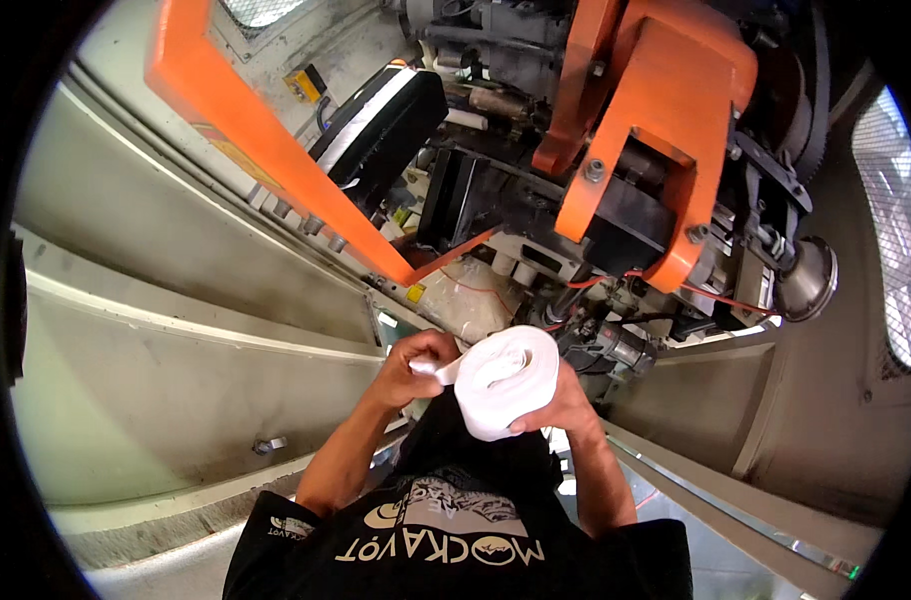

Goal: The person picks up white tissue rolls from a conveyor belt, inspects them by hand, stacks them, and places them into a machine. The person also opens a machine door and adjusts internal components while holding tissue rolls.

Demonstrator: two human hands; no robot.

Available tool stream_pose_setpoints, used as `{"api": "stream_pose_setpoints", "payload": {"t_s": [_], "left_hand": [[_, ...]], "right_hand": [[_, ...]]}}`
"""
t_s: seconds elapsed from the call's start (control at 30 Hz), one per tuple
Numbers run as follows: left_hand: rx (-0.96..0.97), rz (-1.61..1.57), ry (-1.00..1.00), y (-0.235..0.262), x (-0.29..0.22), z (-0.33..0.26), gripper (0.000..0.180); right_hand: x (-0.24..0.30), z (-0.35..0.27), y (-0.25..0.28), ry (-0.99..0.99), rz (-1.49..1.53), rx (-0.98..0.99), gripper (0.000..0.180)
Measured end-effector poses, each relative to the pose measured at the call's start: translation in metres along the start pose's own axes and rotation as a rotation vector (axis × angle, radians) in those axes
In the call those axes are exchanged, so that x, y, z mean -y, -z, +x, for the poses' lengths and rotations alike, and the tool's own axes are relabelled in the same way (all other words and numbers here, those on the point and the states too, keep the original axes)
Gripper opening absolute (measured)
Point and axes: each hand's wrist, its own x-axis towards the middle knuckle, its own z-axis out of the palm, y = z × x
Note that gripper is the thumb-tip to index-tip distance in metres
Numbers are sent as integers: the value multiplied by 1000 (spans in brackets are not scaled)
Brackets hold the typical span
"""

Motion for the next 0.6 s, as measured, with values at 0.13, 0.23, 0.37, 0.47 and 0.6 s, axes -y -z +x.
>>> {"api": "stream_pose_setpoints", "payload": {"t_s": [0.13, 0.23, 0.37, 0.47, 0.6], "left_hand": [[-27, 290, -290, 9, -39, 23, 41], [-31, 483, -14, 8, -52, 33, 43], [-24, 689, -389, 31, -58, 56, 24], [51, 196, -307, 36, -35, 57, 60], [-128, 312, -72, 37, -38, 62, 87]], "right_hand": [[-3, 29, 3, 46, 113, -63, 104], [-6, 46, 9, 58, 106, -171, 105], [-3, 67, 7, 59, 96, -291, 103], [0, 87, -13, 74, 83, -323, 100], [-30, 100, -40, 63, -341, -527, 97]]}}
